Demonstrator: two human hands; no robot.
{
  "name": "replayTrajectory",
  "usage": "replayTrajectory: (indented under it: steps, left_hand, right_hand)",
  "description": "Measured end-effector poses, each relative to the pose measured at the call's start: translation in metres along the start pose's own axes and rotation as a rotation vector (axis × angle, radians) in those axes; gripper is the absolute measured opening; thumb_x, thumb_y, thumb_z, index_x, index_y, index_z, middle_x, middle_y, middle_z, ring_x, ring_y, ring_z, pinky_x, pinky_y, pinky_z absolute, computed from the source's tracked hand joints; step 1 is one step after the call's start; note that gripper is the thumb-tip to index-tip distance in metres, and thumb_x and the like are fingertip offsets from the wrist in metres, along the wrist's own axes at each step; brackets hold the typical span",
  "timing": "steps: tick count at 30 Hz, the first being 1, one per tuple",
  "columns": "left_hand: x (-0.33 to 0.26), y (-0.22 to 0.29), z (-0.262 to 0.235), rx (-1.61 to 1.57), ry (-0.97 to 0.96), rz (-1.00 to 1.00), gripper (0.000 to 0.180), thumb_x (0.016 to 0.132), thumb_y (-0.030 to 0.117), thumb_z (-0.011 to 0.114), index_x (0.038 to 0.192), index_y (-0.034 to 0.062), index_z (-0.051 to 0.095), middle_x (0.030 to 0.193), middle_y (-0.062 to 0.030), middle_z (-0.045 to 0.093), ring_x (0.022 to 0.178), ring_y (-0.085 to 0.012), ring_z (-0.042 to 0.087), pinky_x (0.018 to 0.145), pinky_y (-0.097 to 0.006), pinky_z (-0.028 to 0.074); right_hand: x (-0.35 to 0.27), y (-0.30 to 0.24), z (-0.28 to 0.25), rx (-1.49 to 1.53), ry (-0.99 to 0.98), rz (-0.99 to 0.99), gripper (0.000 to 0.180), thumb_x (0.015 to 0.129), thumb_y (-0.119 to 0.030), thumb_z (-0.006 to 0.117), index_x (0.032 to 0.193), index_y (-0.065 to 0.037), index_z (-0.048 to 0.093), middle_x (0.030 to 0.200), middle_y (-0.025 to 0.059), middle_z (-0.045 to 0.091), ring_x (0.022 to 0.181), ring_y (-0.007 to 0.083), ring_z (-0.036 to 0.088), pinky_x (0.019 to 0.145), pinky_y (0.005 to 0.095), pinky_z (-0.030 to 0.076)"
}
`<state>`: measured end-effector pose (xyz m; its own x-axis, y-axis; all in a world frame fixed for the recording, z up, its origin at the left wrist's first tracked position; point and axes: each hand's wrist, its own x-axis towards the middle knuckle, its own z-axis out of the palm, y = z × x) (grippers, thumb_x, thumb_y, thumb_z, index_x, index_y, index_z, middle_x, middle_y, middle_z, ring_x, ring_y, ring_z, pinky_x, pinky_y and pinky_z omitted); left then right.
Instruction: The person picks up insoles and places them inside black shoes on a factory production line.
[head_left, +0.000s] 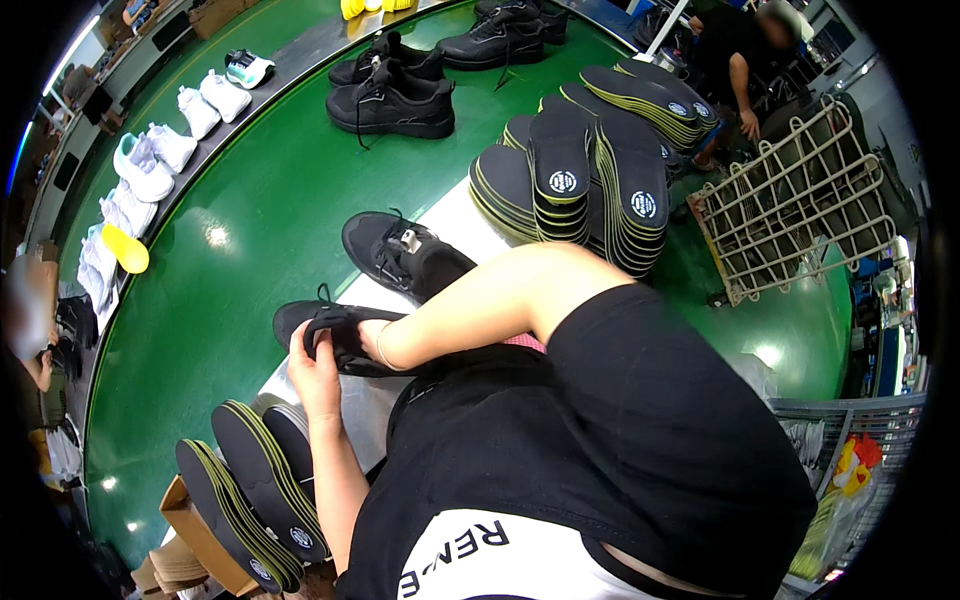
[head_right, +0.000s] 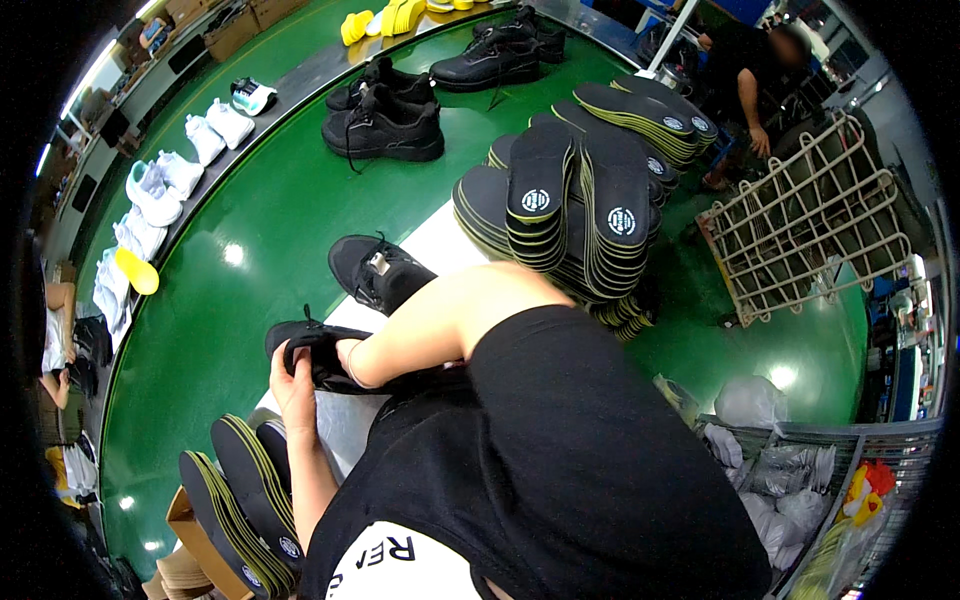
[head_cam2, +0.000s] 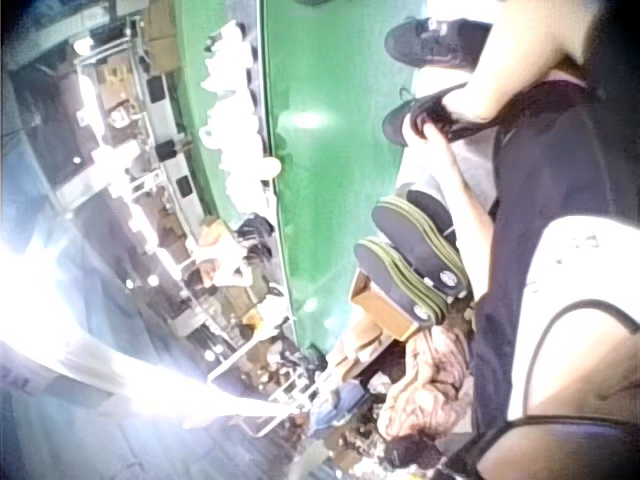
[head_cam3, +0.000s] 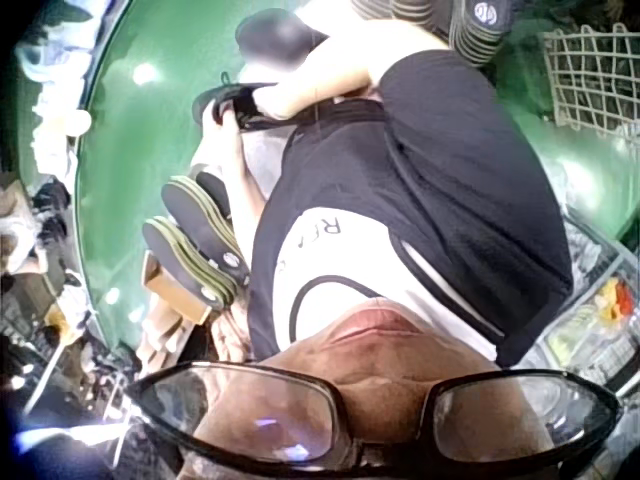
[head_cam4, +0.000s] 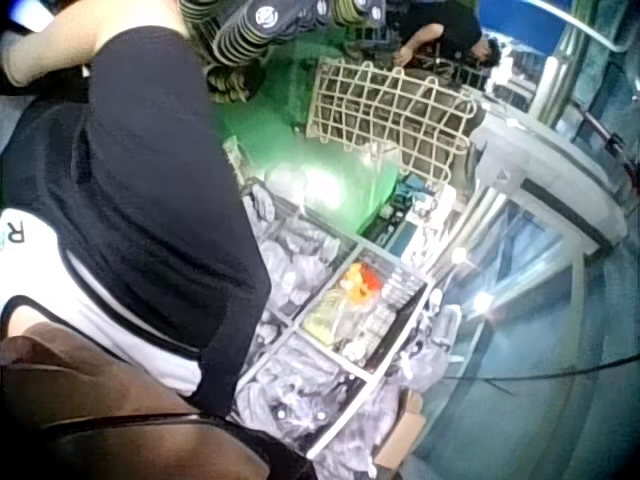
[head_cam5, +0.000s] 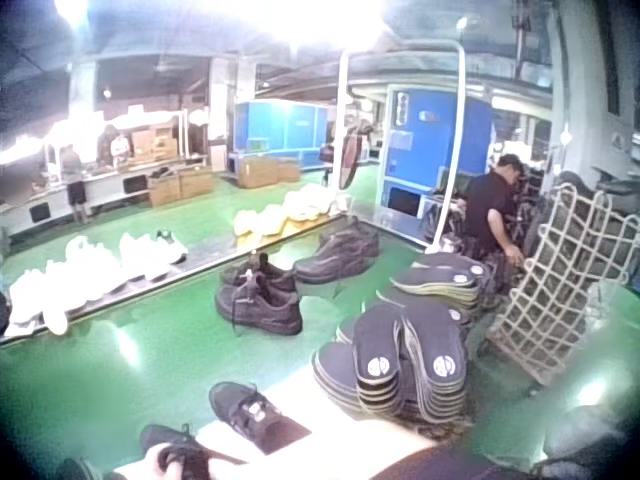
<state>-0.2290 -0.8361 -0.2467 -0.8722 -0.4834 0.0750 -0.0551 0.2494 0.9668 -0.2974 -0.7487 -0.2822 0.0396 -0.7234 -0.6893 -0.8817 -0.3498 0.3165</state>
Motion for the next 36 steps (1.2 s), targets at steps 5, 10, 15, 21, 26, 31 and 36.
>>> replayTrajectory:
  steps: [5, 10, 15, 21, 26, 31, 36]
  left_hand:
    - [0.009, 0.006, -0.023, -0.057, -0.112, -0.088, 0.017, 0.079, -0.001, 0.053, 0.095, -0.0003, 0.056, 0.086, -0.0029, 0.058, 0.079, -0.0099, 0.053, 0.074, -0.022, 0.042]
    - [0.024, 0.010, -0.071, -0.123, -0.180, -0.173, 0.022, 0.075, -0.004, 0.052, 0.096, 0.0000, 0.056, 0.086, -0.0036, 0.058, 0.079, -0.0100, 0.053, 0.073, -0.021, 0.042]
    - [0.030, 0.025, -0.065, 0.262, -0.193, -0.057, 0.025, 0.077, 0.007, 0.053, 0.101, 0.0027, 0.054, 0.082, -0.0062, 0.058, 0.076, -0.0154, 0.055, 0.069, -0.026, 0.043]
    - [0.019, 0.102, -0.050, 0.948, 0.009, -0.145, 0.042, 0.078, 0.024, 0.058, 0.115, 0.0089, 0.046, 0.079, -0.0140, 0.059, 0.067, -0.0229, 0.057, 0.061, -0.034, 0.044]
    - [0.032, 0.122, -0.038, 0.625, 0.468, 0.282, 0.042, 0.083, 0.025, 0.054, 0.120, 0.0099, 0.043, 0.102, -0.0117, 0.054, 0.083, -0.0159, 0.054, 0.067, -0.027, 0.044]
    - [0.021, 0.133, -0.002, -0.104, -0.123, 0.094, 0.031, 0.086, 0.023, 0.047, 0.110, 0.0040, 0.051, 0.095, -0.0083, 0.057, 0.080, -0.0120, 0.054, 0.065, -0.022, 0.042]
    - [0.011, 0.130, 0.068, -0.700, -0.593, -0.324, 0.048, 0.085, 0.022, 0.050, 0.125, 0.0050, 0.030, 0.109, -0.0100, 0.050, 0.091, -0.0162, 0.053, 0.073, -0.028, 0.045]
  right_hand:
    - [-0.139, 0.030, -0.016, 0.713, 0.592, -0.033, 0.021, 0.071, -0.017, 0.051, 0.086, -0.007, 0.063, 0.088, 0.0116, 0.061, 0.087, 0.0245, 0.057, 0.074, 0.0374, 0.044]
    - [-0.265, 0.077, 0.028, 0.797, 0.750, 1.057, 0.022, 0.072, -0.022, 0.050, 0.088, -0.009, 0.058, 0.083, 0.0139, 0.060, 0.077, 0.0308, 0.059, 0.064, 0.0403, 0.048]
    - [-0.339, 0.059, 0.130, 0.825, 0.077, 1.774, 0.056, 0.070, -0.050, 0.056, 0.105, -0.008, 0.047, 0.109, 0.0161, 0.050, 0.100, 0.0355, 0.049, 0.078, 0.0461, 0.043]
    - [-0.341, 0.044, 0.163, 1.061, -0.054, 1.886, 0.059, 0.064, -0.040, 0.061, 0.114, -0.010, 0.046, 0.118, 0.0169, 0.042, 0.106, 0.0333, 0.044, 0.086, 0.0432, 0.039]
    - [-0.354, 0.038, 0.155, 0.896, 0.150, 2.071, 0.052, 0.060, -0.030, 0.060, 0.110, -0.014, 0.052, 0.119, 0.0117, 0.042, 0.112, 0.0299, 0.037, 0.088, 0.0459, 0.033]
    - [-0.335, 0.035, 0.080, 0.519, 0.804, 1.745, 0.040, 0.064, -0.025, 0.058, 0.101, -0.010, 0.055, 0.120, 0.0168, 0.041, 0.112, 0.0318, 0.035, 0.090, 0.0432, 0.030]
    - [-0.267, 0.015, -0.004, 0.556, 1.035, 1.105, 0.041, 0.062, -0.022, 0.062, 0.100, -0.007, 0.055, 0.121, 0.0184, 0.040, 0.111, 0.0304, 0.037, 0.089, 0.0400, 0.028]
